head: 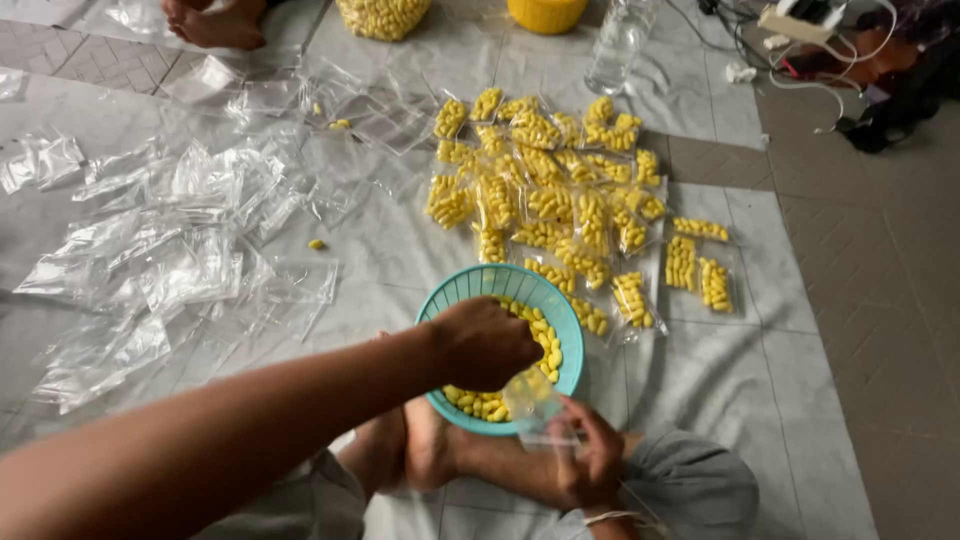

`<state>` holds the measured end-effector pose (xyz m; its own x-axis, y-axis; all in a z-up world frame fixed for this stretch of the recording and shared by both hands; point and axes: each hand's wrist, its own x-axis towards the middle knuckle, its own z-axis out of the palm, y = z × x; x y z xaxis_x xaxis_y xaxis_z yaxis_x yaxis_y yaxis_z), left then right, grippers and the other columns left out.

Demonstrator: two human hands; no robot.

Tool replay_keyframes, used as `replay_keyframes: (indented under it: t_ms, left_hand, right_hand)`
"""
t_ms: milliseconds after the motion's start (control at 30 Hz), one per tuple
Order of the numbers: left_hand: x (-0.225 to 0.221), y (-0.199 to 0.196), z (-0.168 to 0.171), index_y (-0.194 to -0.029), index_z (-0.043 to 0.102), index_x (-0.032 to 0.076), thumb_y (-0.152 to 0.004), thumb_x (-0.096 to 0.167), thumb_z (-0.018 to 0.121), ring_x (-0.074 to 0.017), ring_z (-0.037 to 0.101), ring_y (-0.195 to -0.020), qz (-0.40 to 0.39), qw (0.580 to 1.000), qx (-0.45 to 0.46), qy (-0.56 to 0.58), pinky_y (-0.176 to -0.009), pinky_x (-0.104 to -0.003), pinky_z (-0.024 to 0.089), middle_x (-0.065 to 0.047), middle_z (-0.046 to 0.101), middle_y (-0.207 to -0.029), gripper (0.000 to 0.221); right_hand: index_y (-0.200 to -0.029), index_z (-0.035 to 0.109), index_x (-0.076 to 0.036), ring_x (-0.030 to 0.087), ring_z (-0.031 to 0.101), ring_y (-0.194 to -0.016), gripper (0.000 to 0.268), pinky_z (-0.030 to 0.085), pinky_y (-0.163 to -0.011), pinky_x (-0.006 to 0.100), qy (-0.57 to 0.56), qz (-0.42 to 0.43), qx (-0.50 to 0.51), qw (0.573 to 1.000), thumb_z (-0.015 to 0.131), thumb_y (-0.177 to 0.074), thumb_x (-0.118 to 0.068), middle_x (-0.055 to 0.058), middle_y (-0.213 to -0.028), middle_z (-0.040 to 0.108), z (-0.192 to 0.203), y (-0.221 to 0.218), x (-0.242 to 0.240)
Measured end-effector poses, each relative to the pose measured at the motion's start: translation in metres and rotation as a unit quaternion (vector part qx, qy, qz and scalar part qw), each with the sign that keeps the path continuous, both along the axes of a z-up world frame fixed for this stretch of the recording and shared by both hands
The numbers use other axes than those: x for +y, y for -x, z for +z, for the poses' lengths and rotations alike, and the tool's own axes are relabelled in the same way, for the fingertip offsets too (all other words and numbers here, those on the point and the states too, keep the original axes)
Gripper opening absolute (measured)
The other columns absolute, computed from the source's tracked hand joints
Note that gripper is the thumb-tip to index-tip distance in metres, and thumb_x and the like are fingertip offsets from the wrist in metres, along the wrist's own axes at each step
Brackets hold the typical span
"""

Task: Manually filling small plastic bags with yellow snack items using metal tongs

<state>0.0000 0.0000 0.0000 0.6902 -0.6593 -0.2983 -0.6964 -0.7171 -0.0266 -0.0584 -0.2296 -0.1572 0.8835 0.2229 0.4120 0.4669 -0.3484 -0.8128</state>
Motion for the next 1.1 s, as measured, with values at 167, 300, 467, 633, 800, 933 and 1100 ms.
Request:
replay_keyframes:
  t_ms: [167,300,467,633,800,933,1100]
  left_hand:
    - [0.004,0.048,-0.033,-0.089,0.063,0.006,-0.092,0.007,0.055,-0.0333,0.071,-0.064,0.168,0.963,0.115,0.177,-0.049,-0.047,0.057,-0.013,0.068,-0.076,0.009]
    - [0.019,0.065,-0.073,-0.087,0.065,0.005,-0.086,0.003,0.054,-0.0331,0.065,-0.051,0.164,0.973,0.088,0.14,-0.035,-0.05,0.051,-0.014,0.066,-0.071,0.011]
    - [0.024,0.054,-0.081,-0.103,0.067,0.004,-0.099,0.011,0.05,-0.0278,0.067,-0.061,0.159,0.98,0.085,0.082,-0.045,-0.043,0.056,-0.015,0.067,-0.089,0.019]
    - [0.023,0.049,-0.068,-0.151,0.036,-0.001,-0.074,0.039,0.085,-0.0414,0.044,-0.134,0.161,0.963,-0.04,0.215,-0.111,-0.052,0.034,-0.023,0.046,-0.147,0.1]
    - [0.002,0.039,-0.063,-0.163,0.017,0.003,-0.053,0.077,0.088,-0.0349,0.029,-0.151,-0.02,0.976,-0.121,0.18,-0.122,-0.055,0.017,-0.02,0.033,-0.163,0.151]
    - [-0.002,0.038,-0.047,-0.155,0.034,-0.005,-0.064,0.034,0.085,-0.0327,0.062,-0.107,0.012,0.982,-0.047,0.182,-0.1,-0.045,0.046,-0.016,0.059,-0.122,0.111]
    - [0.002,0.046,-0.034,-0.145,0.039,-0.004,-0.069,0.053,0.091,-0.0346,0.061,-0.112,0.071,0.974,-0.018,0.214,-0.089,-0.047,0.053,-0.02,0.059,-0.13,0.109]
  right_hand:
    - [-0.106,0.077,-0.006,0.017,0.069,-0.058,0.05,0.057,-0.06,0.03,-0.088,-0.004,0.018,0.996,0.049,-0.094,-0.045,0.005,-0.064,0.072,0.003,0.02,0.024]
    - [-0.097,0.079,0.0,0.019,0.067,-0.052,0.066,0.055,-0.058,0.03,-0.204,-0.018,0.042,0.978,0.037,-0.101,-0.051,0.01,-0.055,0.068,0.001,0.032,0.046]
    - [-0.078,0.077,0.0,0.018,0.063,-0.044,0.064,0.054,-0.053,0.03,-0.227,-0.06,0.066,0.97,0.037,-0.104,-0.042,0.008,-0.046,0.063,0.014,0.033,0.054]
    - [-0.072,0.072,0.009,0.021,0.053,-0.037,0.052,0.042,-0.04,0.032,-0.306,-0.143,0.262,0.904,0.05,-0.101,-0.027,0.015,-0.043,0.056,0.013,0.022,0.062]
    - [-0.072,0.064,0.003,0.022,0.054,-0.044,0.043,0.046,-0.042,0.035,-0.3,-0.113,0.299,0.899,0.051,-0.104,-0.023,0.014,-0.053,0.059,0.05,0.006,0.074]
    - [-0.07,0.06,-0.005,0.011,0.051,-0.062,0.039,0.044,-0.052,0.03,-0.311,-0.081,0.241,0.916,0.053,-0.105,-0.022,0.003,-0.062,0.056,0.043,0.0,0.069]
    - [-0.108,0.075,-0.005,0.021,0.073,-0.092,0.037,0.059,-0.077,0.032,-0.072,-0.263,0.098,0.957,0.063,-0.092,-0.037,0.01,-0.101,0.078,0.036,-0.031,0.051]
